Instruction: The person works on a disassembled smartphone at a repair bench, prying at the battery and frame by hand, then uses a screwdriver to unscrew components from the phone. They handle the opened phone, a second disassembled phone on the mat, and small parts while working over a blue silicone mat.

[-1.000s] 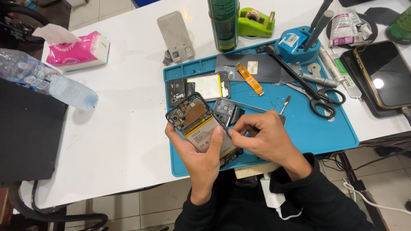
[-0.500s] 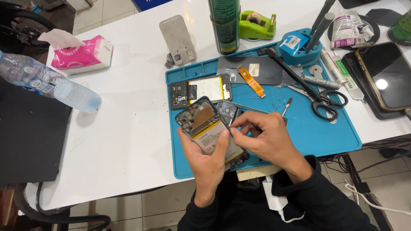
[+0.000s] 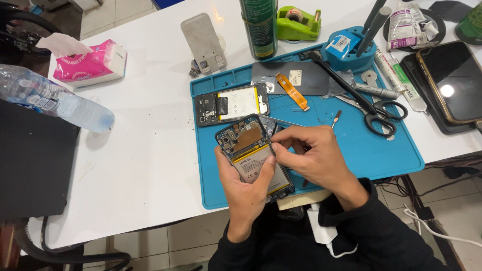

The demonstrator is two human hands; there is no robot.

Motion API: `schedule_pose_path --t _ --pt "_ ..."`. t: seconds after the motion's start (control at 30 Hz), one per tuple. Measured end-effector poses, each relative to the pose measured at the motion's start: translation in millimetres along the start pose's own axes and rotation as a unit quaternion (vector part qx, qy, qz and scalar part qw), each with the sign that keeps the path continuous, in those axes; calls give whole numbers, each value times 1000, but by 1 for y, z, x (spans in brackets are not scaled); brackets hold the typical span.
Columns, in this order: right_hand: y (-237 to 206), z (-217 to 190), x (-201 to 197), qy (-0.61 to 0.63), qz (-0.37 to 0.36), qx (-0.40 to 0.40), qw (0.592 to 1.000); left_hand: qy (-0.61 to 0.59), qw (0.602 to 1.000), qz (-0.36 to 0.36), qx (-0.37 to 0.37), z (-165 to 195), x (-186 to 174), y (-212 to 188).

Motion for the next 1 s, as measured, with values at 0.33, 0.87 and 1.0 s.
schedule_pose_path --t 0.33,0.87,1.0 --pt "-2 7 -3 4 2 26 1000 9 1000 -23 -7 -2 4 -1" --pt "-4 12 -1 32 -1 38 999 19 999 -22 -24 -5 1 2" --pt "-5 14 0 47 -11 45 998 27 999 -22 -20 -4 2 2"
Point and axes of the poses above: each hand's wrist, its own y-axis towards the middle knuckle, its own x-axis out of the palm, z = x × y, the point moved 9 cm from there along y, towards the middle knuckle, and after that the axes turned 3 degrees about y, right-handed, at the moved point
